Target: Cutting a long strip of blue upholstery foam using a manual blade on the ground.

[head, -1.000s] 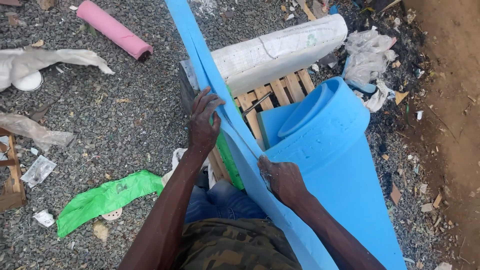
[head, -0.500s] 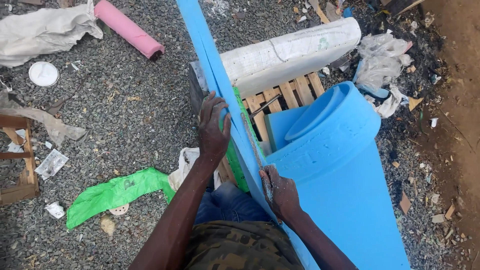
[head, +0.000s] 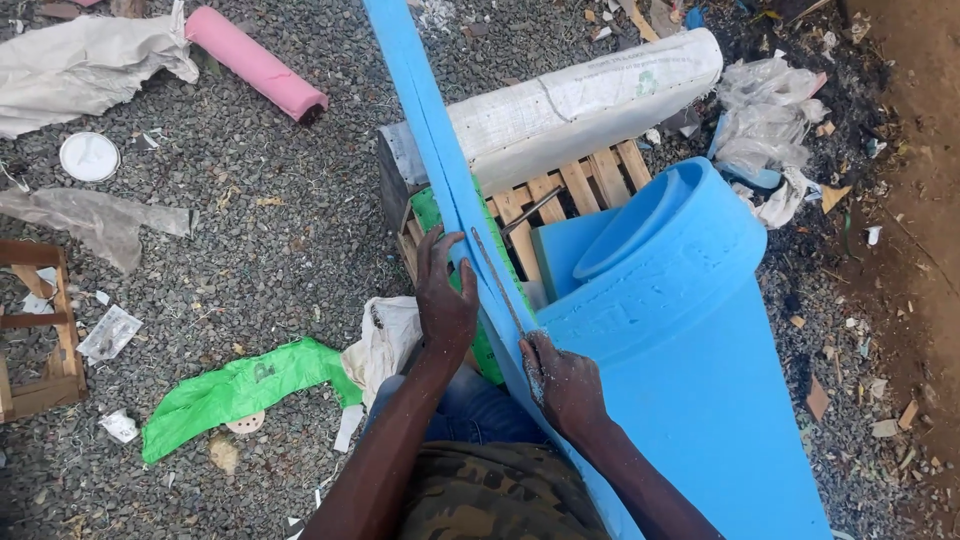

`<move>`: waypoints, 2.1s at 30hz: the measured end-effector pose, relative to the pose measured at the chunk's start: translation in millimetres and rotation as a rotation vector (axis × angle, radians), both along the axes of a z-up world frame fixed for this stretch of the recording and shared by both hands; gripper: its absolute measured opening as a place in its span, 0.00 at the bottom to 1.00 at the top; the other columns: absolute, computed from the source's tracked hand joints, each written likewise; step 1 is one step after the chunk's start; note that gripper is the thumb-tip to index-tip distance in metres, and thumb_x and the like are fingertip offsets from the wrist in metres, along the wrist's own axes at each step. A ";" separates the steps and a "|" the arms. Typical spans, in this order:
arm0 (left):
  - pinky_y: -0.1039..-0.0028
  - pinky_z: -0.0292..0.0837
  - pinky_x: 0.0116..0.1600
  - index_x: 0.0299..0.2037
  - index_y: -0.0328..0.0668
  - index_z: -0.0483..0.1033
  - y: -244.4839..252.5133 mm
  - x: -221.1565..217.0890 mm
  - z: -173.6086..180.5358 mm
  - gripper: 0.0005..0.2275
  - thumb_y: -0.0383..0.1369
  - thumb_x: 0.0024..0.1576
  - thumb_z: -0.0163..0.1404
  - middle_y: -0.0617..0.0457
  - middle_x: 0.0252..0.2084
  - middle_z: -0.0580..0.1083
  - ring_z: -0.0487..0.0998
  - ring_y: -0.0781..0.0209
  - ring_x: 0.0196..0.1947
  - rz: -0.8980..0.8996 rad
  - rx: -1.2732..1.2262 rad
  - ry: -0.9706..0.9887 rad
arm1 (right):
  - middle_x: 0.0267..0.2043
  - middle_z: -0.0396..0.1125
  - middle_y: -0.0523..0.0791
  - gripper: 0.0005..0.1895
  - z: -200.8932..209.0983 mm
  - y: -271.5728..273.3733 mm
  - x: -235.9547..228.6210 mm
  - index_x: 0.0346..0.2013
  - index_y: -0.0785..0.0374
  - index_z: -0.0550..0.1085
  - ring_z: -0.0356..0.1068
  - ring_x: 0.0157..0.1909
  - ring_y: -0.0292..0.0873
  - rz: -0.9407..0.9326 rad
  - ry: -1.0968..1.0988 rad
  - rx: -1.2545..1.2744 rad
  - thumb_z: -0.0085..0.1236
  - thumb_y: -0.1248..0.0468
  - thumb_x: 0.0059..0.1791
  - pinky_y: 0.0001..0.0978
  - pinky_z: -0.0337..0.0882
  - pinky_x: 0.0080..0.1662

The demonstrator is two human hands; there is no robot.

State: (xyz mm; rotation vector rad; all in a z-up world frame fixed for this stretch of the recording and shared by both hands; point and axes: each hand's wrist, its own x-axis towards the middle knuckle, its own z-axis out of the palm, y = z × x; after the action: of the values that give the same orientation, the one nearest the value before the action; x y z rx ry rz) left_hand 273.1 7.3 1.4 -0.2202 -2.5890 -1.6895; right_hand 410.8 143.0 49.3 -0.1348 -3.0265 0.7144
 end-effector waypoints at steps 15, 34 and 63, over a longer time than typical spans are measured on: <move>0.44 0.77 0.54 0.55 0.50 0.67 -7.1 -9.4 0.9 0.14 0.21 0.63 0.49 0.49 0.68 0.57 0.58 0.42 0.71 -0.071 -0.125 0.182 | 0.18 0.72 0.52 0.09 5.9 1.0 -9.1 0.48 0.64 0.75 0.75 0.20 0.55 0.176 -0.062 0.157 0.49 0.65 0.56 0.42 0.71 0.20; 0.49 0.79 0.58 0.54 0.47 0.69 -4.2 -17.6 -1.9 0.14 0.21 0.60 0.50 0.49 0.66 0.58 0.57 0.39 0.73 -0.147 -0.217 0.175 | 0.21 0.74 0.53 0.18 -15.6 2.1 -51.8 0.55 0.72 0.73 0.74 0.19 0.54 0.244 -0.090 0.235 0.54 0.69 0.51 0.43 0.66 0.18; 0.49 0.71 0.68 0.53 0.37 0.73 -1.9 15.2 8.7 0.15 0.15 0.57 0.47 0.47 0.64 0.69 0.60 0.41 0.73 -0.108 -0.248 0.392 | 0.17 0.65 0.44 0.15 -53.4 45.8 120.3 0.57 0.52 0.68 0.57 0.14 0.52 0.141 -0.274 0.206 0.43 0.57 0.57 0.51 0.51 0.22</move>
State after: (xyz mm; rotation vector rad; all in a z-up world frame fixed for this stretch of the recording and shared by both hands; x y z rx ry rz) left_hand 288.2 5.5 10.2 -0.6405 -2.5081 -1.1940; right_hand 531.0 188.8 -4.2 -0.0143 -3.3763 0.4153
